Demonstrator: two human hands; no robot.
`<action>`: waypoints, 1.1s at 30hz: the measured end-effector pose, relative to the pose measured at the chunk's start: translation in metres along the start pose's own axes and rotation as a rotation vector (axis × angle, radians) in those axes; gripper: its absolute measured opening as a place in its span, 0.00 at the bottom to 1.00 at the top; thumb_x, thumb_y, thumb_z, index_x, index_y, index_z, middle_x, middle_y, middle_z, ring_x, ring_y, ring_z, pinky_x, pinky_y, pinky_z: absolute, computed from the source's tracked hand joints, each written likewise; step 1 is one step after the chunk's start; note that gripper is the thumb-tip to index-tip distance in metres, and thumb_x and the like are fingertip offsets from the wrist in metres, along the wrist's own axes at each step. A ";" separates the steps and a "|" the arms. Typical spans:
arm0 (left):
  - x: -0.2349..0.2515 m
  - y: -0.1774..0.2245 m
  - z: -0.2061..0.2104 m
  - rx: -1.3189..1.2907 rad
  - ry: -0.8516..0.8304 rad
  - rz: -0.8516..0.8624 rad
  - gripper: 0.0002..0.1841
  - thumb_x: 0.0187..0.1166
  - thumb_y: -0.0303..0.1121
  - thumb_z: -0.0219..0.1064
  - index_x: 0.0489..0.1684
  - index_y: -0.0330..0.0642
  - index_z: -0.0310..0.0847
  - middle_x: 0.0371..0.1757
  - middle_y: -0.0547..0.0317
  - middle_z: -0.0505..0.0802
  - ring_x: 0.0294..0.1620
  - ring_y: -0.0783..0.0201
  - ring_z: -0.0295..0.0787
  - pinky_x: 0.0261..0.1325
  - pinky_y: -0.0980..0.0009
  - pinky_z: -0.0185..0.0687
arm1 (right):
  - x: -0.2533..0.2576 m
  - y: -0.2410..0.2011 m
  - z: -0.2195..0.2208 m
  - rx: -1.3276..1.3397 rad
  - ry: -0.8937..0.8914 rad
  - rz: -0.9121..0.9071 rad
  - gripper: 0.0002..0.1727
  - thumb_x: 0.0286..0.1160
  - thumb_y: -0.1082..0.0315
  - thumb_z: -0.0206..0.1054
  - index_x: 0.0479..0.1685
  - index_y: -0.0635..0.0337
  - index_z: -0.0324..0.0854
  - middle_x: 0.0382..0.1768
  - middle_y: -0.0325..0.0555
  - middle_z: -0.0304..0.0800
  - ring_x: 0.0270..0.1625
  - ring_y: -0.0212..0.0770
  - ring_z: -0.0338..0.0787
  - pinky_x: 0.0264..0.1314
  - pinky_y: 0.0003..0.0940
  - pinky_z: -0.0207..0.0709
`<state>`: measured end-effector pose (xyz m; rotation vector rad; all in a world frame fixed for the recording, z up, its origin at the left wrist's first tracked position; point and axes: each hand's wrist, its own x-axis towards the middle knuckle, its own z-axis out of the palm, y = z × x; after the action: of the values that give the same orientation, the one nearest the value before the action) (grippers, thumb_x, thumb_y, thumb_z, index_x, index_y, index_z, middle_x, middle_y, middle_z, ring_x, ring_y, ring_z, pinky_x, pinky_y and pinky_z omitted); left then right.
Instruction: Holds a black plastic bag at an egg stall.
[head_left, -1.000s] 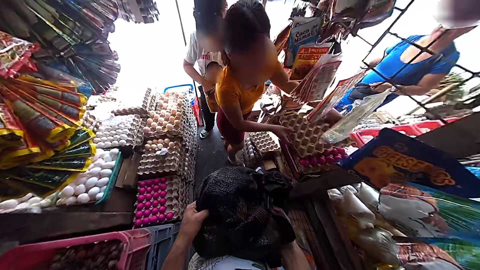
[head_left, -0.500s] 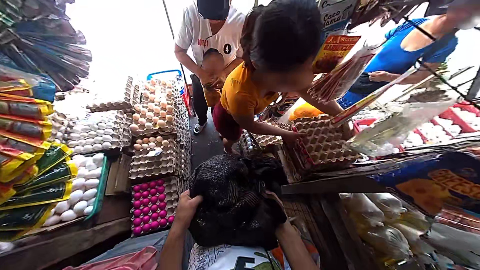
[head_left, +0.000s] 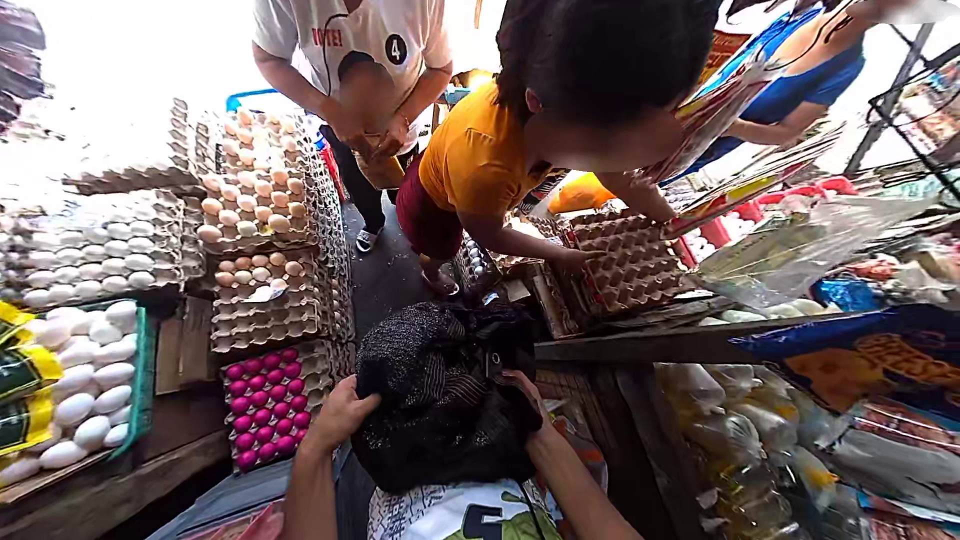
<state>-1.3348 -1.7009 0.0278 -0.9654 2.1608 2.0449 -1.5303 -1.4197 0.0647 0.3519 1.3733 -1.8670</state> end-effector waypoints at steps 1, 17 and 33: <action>0.003 0.000 0.004 -0.025 -0.012 -0.001 0.12 0.67 0.36 0.75 0.47 0.47 0.91 0.43 0.63 0.98 0.47 0.66 0.96 0.56 0.58 0.93 | 0.001 -0.003 -0.004 0.003 -0.008 -0.002 0.12 0.86 0.67 0.55 0.48 0.60 0.84 0.39 0.44 0.94 0.44 0.33 0.92 0.48 0.31 0.89; 0.055 0.019 0.152 -0.663 -0.393 -0.099 0.25 0.67 0.34 0.77 0.65 0.43 0.81 0.51 0.54 0.96 0.51 0.60 0.94 0.59 0.57 0.90 | -0.053 -0.057 -0.123 0.152 0.103 -0.194 0.15 0.89 0.65 0.50 0.47 0.59 0.84 0.38 0.42 0.94 0.43 0.31 0.93 0.45 0.30 0.90; 0.028 0.048 0.191 -0.287 -0.009 -0.149 0.27 0.63 0.27 0.78 0.65 0.45 0.80 0.47 0.57 0.96 0.44 0.63 0.95 0.49 0.60 0.93 | -0.022 -0.081 -0.117 0.019 0.036 -0.067 0.14 0.86 0.59 0.57 0.49 0.58 0.84 0.37 0.44 0.92 0.42 0.36 0.92 0.46 0.38 0.88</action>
<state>-1.4534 -1.5409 0.0319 -1.1014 1.7603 2.3188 -1.5991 -1.2954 0.0898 0.3540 1.4081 -1.9382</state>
